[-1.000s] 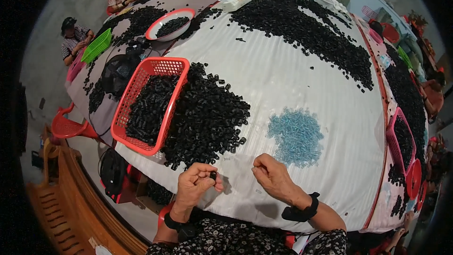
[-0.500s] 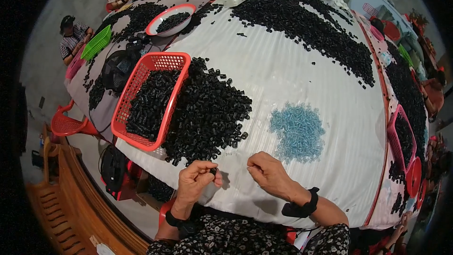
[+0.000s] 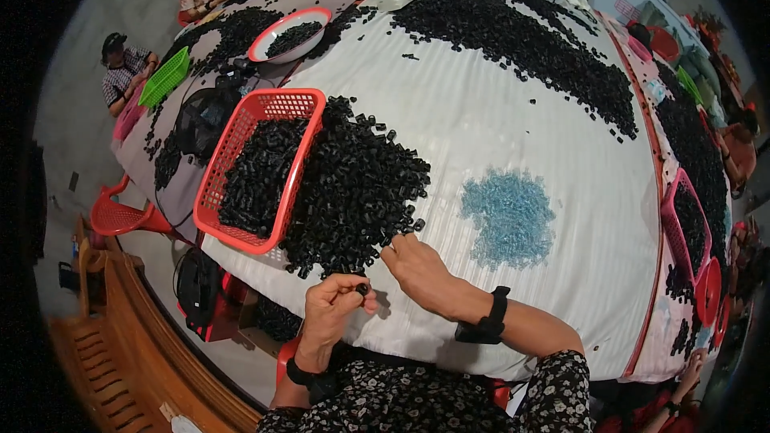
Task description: Sorting black shoe components on a large table.
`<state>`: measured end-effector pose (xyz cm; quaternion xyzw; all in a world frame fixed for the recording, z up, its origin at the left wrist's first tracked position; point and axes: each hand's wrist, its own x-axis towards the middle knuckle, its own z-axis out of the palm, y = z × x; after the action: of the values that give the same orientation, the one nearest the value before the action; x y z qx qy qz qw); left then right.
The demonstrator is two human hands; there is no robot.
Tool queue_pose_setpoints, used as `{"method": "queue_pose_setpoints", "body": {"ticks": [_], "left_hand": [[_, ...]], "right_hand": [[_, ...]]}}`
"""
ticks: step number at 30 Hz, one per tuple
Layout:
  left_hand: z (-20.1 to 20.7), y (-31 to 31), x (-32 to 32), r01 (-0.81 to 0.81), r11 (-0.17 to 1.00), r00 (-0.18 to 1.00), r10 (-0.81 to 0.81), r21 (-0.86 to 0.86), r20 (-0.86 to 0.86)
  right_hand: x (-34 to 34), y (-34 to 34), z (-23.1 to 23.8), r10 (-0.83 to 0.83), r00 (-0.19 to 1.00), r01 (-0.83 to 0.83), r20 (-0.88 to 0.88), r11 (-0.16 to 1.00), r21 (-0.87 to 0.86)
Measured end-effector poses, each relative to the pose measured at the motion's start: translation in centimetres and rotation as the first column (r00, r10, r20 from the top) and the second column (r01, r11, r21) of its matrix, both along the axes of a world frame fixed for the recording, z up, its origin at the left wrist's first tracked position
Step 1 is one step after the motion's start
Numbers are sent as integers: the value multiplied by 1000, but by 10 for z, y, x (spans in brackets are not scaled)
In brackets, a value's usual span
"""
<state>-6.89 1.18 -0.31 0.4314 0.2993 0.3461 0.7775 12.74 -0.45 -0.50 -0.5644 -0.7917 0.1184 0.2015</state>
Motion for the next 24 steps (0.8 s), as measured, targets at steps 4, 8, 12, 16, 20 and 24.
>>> {"method": "queue_pose_setpoints", "body": {"ticks": [4,8,12,16,20,24], "left_hand": [[0,3,-1,8,1000,998,-8,0,59],[-5,3,-1,5,1000,995,-3,-15,100],[-1,4,3,22,999,997,-18,-41,81],[4,-2,4,6,995,999,-10,-96,-35],[3,-2,5,24,996,1000,-25,-90,-8],[-1,-2,5,63,996,996,-59,-66,63]], "right_hand": [[4,-2,-1,-22,998,23,-56,1000,20],[7,-10,39,-136,866,-67,-481,922,-380],[6,-18,53,-121,780,-120,-614,934,-336],[-2,-24,57,-49,725,-138,-687,967,-213],[-3,-27,57,-83,732,-130,-677,957,-258],[0,-27,59,-73,764,-146,-641,948,-283]]}}
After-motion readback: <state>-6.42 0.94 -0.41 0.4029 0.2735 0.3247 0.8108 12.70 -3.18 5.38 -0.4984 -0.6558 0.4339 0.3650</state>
